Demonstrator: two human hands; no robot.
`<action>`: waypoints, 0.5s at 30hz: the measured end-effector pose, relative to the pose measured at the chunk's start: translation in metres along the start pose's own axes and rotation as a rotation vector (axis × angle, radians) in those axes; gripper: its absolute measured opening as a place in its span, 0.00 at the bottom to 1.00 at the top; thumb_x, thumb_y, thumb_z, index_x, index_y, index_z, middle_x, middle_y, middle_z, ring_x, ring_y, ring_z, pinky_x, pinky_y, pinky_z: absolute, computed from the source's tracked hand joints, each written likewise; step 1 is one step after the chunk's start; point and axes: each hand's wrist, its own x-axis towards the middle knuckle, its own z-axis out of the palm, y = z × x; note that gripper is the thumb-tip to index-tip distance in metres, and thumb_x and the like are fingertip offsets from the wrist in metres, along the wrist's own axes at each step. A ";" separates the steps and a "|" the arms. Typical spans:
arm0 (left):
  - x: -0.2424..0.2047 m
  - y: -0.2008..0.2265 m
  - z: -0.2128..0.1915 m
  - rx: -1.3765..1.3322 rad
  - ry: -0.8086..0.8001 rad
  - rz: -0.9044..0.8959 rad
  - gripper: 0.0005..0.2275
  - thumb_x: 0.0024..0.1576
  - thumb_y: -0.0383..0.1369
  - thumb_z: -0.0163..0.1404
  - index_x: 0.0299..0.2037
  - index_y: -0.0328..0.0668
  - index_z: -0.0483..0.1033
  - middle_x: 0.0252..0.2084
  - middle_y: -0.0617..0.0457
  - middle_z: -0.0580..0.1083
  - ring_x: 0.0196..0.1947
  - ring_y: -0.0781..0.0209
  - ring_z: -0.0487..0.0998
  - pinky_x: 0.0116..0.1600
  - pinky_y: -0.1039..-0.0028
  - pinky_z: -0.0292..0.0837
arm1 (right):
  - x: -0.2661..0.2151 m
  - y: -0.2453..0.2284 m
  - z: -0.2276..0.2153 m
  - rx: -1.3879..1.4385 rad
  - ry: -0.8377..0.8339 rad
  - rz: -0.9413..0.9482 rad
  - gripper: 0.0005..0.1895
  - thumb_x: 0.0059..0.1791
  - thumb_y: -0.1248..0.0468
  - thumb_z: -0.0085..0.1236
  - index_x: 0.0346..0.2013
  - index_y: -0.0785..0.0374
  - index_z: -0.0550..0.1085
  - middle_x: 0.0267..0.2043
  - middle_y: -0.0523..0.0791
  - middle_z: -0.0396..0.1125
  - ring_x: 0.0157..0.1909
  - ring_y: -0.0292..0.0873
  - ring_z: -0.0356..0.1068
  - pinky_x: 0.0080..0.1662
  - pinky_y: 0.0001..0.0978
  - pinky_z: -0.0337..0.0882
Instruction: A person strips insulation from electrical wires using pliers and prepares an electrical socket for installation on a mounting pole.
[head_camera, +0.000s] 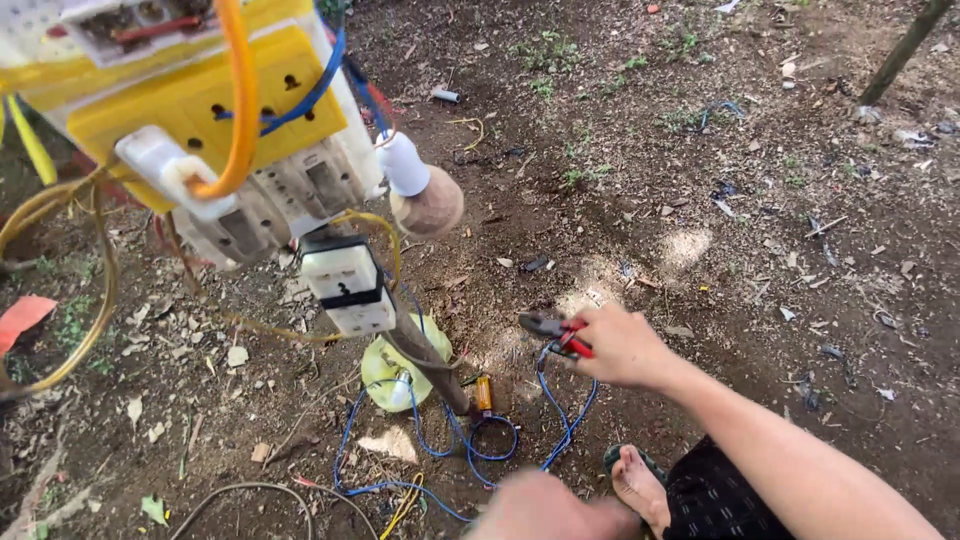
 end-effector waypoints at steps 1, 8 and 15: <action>0.099 0.039 0.021 0.143 -0.126 -0.077 0.08 0.61 0.34 0.46 0.45 0.45 0.76 0.36 0.50 0.77 0.36 0.49 0.79 0.39 0.59 0.73 | 0.004 0.002 -0.002 0.048 0.016 0.040 0.17 0.50 0.48 0.59 0.48 0.52 0.74 0.50 0.38 0.65 0.43 0.35 0.60 0.42 0.24 0.69; -0.010 0.090 0.335 1.171 -1.004 -0.540 0.19 0.65 0.36 0.30 0.62 0.37 0.63 0.58 0.44 0.65 0.58 0.52 0.66 0.57 0.61 0.65 | 0.023 0.028 0.008 0.093 0.080 0.165 0.18 0.50 0.44 0.58 0.39 0.54 0.76 0.47 0.39 0.67 0.46 0.37 0.61 0.48 0.28 0.72; -0.142 0.043 0.468 1.912 -1.526 -0.782 0.27 0.67 0.38 0.20 0.71 0.30 0.57 0.72 0.41 0.60 0.72 0.56 0.61 0.68 0.63 0.62 | 0.025 0.032 0.014 0.005 0.095 0.180 0.25 0.49 0.40 0.58 0.33 0.61 0.76 0.59 0.44 0.66 0.56 0.42 0.66 0.59 0.40 0.73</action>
